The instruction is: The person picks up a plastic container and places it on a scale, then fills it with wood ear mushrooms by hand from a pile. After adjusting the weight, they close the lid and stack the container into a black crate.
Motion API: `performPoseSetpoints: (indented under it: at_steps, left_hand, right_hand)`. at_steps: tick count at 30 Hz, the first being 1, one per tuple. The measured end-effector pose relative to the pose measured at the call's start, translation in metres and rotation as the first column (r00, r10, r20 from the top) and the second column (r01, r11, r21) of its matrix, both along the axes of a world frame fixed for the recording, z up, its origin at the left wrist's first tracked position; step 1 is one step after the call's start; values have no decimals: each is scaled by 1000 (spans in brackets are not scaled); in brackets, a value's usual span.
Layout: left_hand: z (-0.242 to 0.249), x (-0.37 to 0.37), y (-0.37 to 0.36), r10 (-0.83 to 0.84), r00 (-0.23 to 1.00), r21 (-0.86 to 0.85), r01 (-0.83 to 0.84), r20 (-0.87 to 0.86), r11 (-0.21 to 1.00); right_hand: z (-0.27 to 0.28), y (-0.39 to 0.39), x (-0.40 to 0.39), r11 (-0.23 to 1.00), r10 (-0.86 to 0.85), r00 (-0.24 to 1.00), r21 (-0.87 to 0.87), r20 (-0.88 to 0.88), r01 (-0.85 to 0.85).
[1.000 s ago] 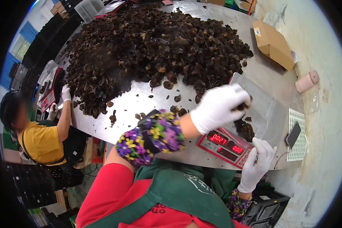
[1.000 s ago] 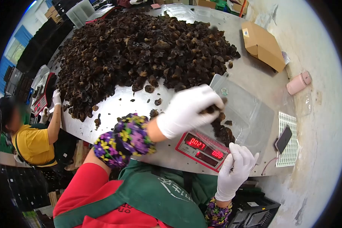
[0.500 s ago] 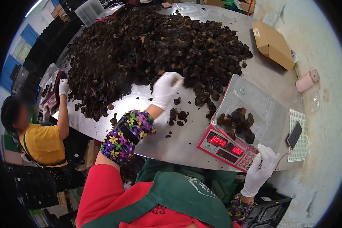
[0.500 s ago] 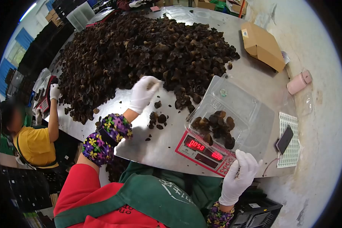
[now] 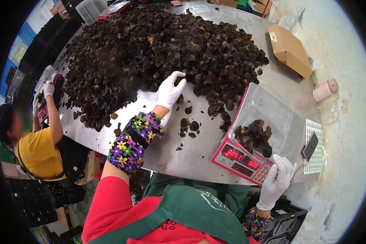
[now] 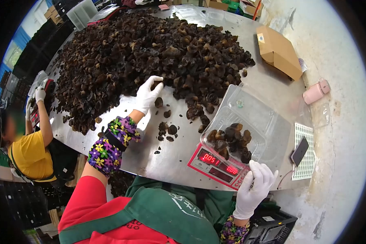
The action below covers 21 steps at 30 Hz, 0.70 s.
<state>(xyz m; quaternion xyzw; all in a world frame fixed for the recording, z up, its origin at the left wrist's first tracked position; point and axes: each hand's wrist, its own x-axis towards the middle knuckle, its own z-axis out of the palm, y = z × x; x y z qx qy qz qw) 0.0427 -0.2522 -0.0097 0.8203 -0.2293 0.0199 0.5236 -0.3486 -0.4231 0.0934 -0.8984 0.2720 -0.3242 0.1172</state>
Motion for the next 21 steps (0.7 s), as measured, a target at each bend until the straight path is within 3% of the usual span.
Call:
performPoseSetpoints:
  at_steps: [2,3,6,10,14,20,21]
  left_hand:
    - [12,5,-3,69,979,192,-106,190,976]
    - [19,5,-7,82,979,197,-120,187,973]
    - [13,16,-25,1,936,194,-74,351,978]
    - [4,21,-39,-86,889,442,-137,449,886]
    - [-7,5,-25,-89,816,348,-143,571,926]
    - [-23,-31,14,-297,854,452,82,428,888]
    - [-5,-37,17,-322,911,447,183,258,876]
  right_hand:
    - [-1,-1,1,1000,12,1000,-2,-3,-12]
    - [-1,0,3,1000,16,1000,-1,-4,-16]
    - [3,2,7,1000,20,1000,-11,4,-20]
    - [5,4,4,1000,14,1000,-8,21,-14]
    - [1,0,-7,1000,-4,1000,12,16,4]
    - [-5,-7,-10,1000,-3,1000,12,5,3]
    - [-4,-8,-9,1000,-6,1000,8,8,6]
